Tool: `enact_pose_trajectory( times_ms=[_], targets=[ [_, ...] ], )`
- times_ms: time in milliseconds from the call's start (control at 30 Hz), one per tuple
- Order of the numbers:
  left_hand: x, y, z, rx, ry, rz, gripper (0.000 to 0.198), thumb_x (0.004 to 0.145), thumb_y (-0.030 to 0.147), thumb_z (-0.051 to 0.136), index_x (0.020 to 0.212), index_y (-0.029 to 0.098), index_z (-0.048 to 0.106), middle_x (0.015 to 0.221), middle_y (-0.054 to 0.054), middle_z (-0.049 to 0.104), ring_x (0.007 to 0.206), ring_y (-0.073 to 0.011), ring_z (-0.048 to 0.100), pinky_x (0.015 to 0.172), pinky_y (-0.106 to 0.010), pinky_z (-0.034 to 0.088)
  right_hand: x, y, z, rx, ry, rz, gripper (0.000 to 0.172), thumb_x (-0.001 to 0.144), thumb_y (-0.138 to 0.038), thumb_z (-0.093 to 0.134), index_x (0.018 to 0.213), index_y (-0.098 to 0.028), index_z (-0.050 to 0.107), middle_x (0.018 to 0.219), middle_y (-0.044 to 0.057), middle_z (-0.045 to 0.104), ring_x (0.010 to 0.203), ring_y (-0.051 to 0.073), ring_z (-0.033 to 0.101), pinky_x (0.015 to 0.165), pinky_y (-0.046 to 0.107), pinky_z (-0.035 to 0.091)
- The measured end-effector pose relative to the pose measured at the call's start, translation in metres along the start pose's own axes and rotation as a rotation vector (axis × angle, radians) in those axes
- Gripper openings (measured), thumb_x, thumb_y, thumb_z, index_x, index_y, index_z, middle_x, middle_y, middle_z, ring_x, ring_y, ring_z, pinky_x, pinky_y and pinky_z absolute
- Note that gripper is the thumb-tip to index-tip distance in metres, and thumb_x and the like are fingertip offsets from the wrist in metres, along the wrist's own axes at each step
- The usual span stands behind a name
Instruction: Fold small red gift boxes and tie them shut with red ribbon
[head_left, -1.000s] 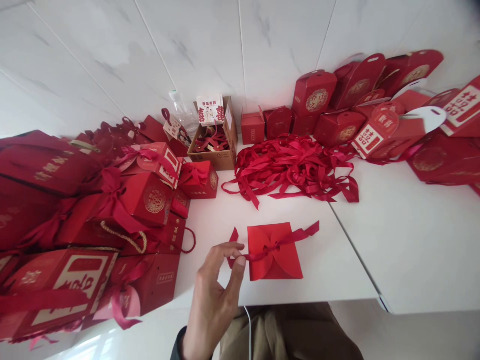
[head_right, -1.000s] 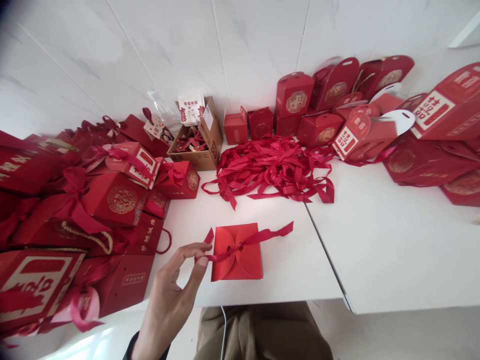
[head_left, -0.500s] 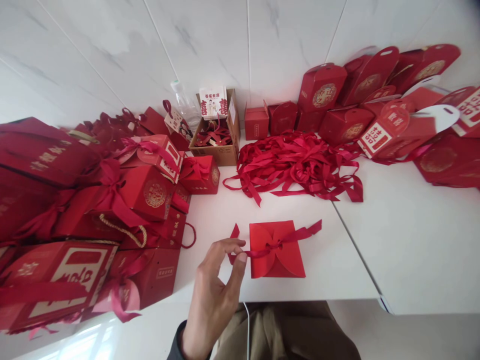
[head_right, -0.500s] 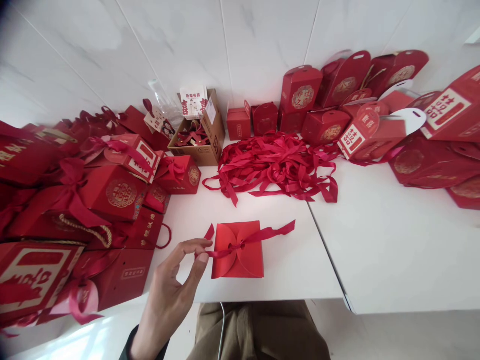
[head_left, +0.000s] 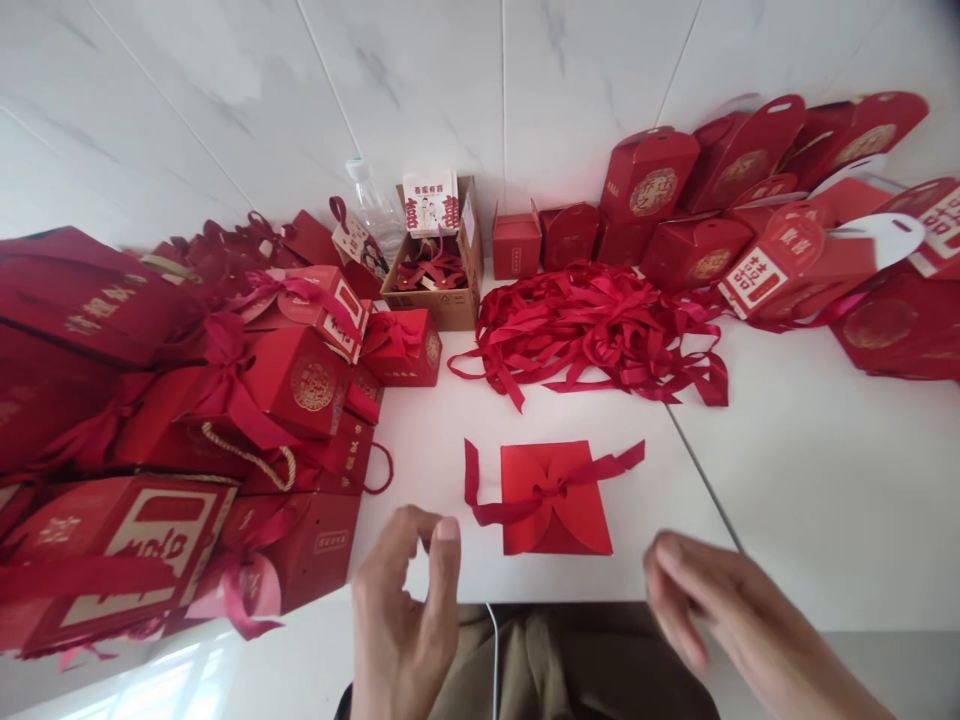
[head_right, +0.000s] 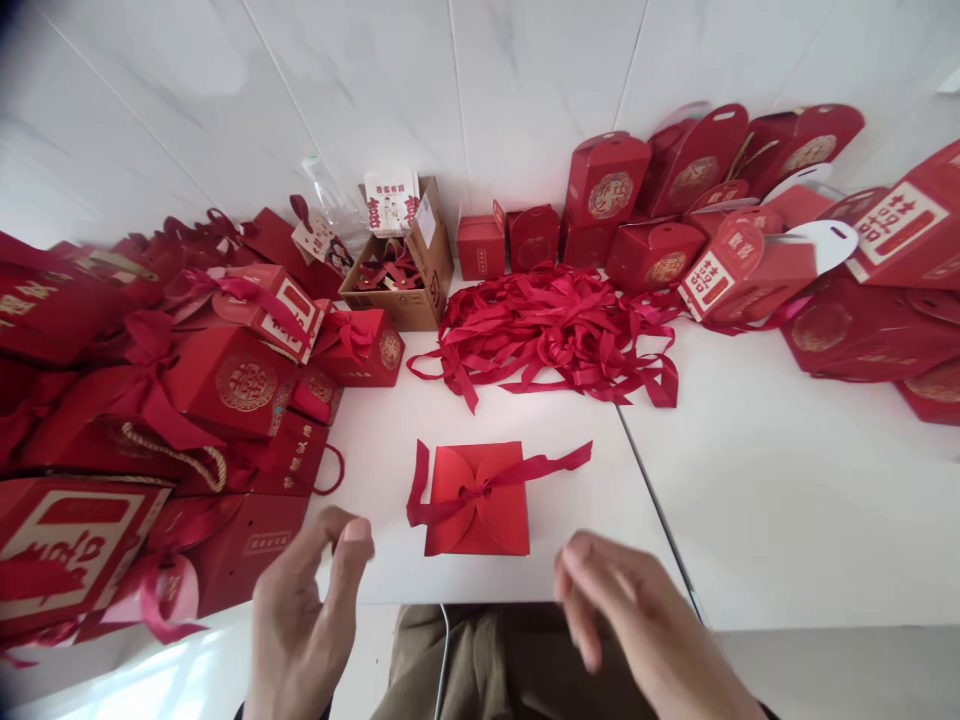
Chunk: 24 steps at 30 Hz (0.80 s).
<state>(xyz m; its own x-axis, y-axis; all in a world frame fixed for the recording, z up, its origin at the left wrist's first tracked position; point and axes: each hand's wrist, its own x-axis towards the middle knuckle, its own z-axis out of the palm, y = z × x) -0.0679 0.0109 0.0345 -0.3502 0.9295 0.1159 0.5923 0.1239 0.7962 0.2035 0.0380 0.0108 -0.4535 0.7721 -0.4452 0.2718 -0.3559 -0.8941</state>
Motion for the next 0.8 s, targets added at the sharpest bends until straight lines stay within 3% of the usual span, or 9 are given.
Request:
enact_pose_trajectory(
  times_ms=[33,100,167,233,333,433,633,700,800],
  targets=[
    [-0.003,-0.001,0.0,0.003,-0.081,-0.054,0.04,0.105,0.047,0.05,0.074,0.024,0.056,0.066,0.001,0.055,0.061,-0.0161,0.054,0.057,-0.029,0.042,0.008,-0.003,-0.004,0.023,0.161,0.024,0.06,0.106,-0.073,0.035,0.087,-0.024,0.063,0.063,-0.001,0.052,0.064,0.02,0.052,0.066,0.035,0.046],
    [-0.007,-0.005,0.003,-0.015,-0.195,-0.118,0.046,0.105,0.054,0.045,0.078,0.023,0.064,0.073,-0.003,0.065,0.069,-0.0201,0.063,0.061,-0.031,0.048,0.023,-0.011,-0.007,0.071,0.326,0.04,0.057,0.098,-0.078,0.048,0.084,-0.024,0.06,0.066,-0.001,0.051,0.062,0.019,0.046,0.06,0.033,0.04],
    [-0.008,-0.008,0.009,-0.066,-0.186,-0.122,0.046,0.104,0.058,0.045,0.096,0.023,0.073,0.098,-0.01,0.075,0.093,-0.0265,0.071,0.08,-0.037,0.056,0.034,-0.02,-0.006,0.114,0.331,0.007,0.052,0.097,-0.075,0.056,0.083,-0.025,0.056,0.072,-0.002,0.05,0.064,0.017,0.042,0.059,0.031,0.036],
    [-0.004,-0.007,0.016,-0.139,-0.137,-0.132,0.044,0.104,0.057,0.047,0.117,0.024,0.073,0.123,-0.012,0.074,0.117,-0.0295,0.068,0.098,-0.043,0.055,0.041,-0.031,-0.004,0.163,0.345,-0.051,0.048,0.099,-0.07,0.06,0.082,-0.025,0.052,0.076,-0.003,0.046,0.065,0.016,0.041,0.059,0.03,0.036],
    [0.009,0.004,0.023,-0.306,-0.095,-0.136,0.041,0.103,0.055,0.052,0.126,0.028,0.073,0.138,-0.009,0.07,0.133,-0.0289,0.062,0.11,-0.045,0.05,0.047,-0.048,-0.001,0.199,0.4,-0.128,0.042,0.096,-0.068,0.065,0.091,-0.027,0.058,0.077,-0.004,0.045,0.066,0.015,0.043,0.062,0.029,0.039],
    [0.027,0.025,0.027,-0.488,-0.134,-0.11,0.037,0.099,0.054,0.06,0.114,0.024,0.076,0.123,-0.009,0.076,0.119,-0.0289,0.069,0.105,-0.043,0.054,0.05,-0.065,0.003,0.177,0.375,-0.196,0.039,0.095,-0.065,0.069,0.102,-0.027,0.064,0.079,-0.003,0.055,0.069,0.016,0.049,0.067,0.03,0.045],
    [0.044,0.052,0.035,-0.814,-0.323,-0.086,0.026,0.1,0.044,0.064,0.093,0.02,0.07,0.088,-0.005,0.078,0.085,-0.02,0.071,0.087,-0.034,0.056,0.055,-0.085,0.004,0.096,0.265,-0.287,0.037,0.099,-0.061,0.064,0.098,-0.024,0.066,0.08,0.0,0.064,0.063,0.016,0.058,0.059,0.03,0.051],
    [0.043,0.049,0.037,-0.807,-0.296,-0.081,0.025,0.101,0.043,0.063,0.092,0.02,0.067,0.077,-0.002,0.074,0.075,-0.0166,0.067,0.08,-0.031,0.052,0.052,-0.084,0.001,-0.024,0.316,-0.286,0.041,0.099,-0.063,0.062,0.108,-0.024,0.067,0.085,0.003,0.068,0.067,0.019,0.063,0.061,0.032,0.054],
    [0.04,0.042,0.038,-0.76,-0.241,-0.091,0.026,0.102,0.044,0.062,0.092,0.02,0.064,0.071,0.0,0.071,0.071,-0.0157,0.064,0.076,-0.029,0.049,0.037,-0.071,-0.006,-0.241,0.542,-0.307,0.054,0.095,-0.065,0.066,0.133,-0.026,0.06,0.108,0.01,0.072,0.088,0.027,0.07,0.069,0.036,0.058]
  ],
)
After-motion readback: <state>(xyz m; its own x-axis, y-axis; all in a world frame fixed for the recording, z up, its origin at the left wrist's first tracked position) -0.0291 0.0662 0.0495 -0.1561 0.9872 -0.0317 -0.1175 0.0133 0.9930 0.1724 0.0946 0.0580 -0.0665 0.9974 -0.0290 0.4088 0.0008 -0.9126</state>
